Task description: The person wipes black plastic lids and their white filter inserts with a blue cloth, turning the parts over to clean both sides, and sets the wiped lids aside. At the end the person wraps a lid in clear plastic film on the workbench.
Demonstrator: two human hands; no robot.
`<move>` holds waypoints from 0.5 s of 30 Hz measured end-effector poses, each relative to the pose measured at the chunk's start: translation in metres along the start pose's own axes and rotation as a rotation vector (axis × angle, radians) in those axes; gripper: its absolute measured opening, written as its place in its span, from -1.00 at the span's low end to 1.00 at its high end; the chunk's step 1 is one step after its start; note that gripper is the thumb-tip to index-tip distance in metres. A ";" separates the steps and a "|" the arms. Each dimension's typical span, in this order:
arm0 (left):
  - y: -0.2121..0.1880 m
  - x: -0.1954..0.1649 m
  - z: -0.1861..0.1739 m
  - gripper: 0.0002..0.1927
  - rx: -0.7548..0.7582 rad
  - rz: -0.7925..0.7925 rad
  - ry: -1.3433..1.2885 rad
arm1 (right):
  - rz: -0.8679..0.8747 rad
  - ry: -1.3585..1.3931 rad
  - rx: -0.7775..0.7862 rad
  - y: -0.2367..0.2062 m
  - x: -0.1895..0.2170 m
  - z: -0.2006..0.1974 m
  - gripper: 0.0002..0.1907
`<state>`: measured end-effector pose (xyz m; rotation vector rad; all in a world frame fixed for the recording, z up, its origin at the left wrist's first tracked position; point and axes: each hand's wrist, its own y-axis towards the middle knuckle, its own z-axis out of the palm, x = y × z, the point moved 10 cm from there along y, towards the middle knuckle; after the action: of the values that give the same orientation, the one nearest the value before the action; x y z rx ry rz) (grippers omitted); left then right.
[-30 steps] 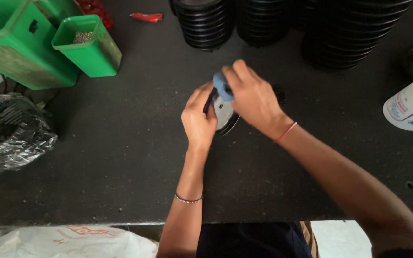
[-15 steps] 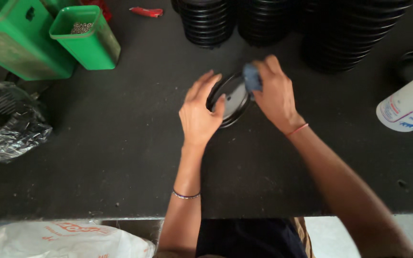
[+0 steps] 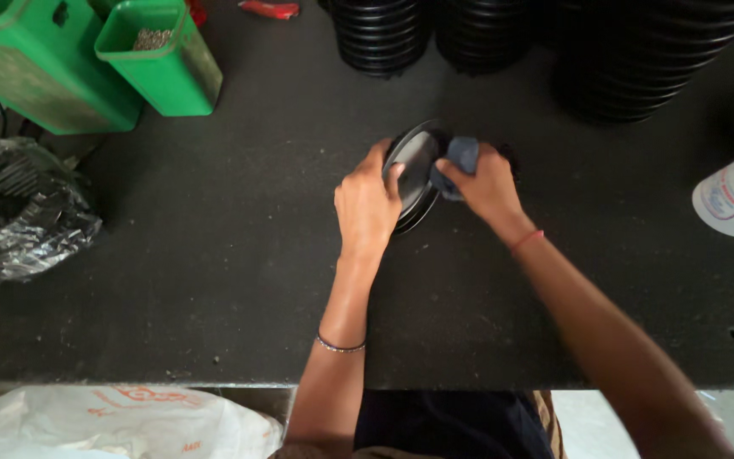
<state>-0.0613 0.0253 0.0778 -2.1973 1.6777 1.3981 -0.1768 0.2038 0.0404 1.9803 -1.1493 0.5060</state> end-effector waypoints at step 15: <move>-0.004 -0.006 -0.005 -0.67 -0.020 0.056 0.068 | -0.161 -0.063 -0.068 -0.006 0.033 -0.007 -0.65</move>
<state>-0.0548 0.0294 0.0831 -2.2503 1.7678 1.3734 -0.1542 0.1934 0.0638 2.0218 -1.0215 0.3194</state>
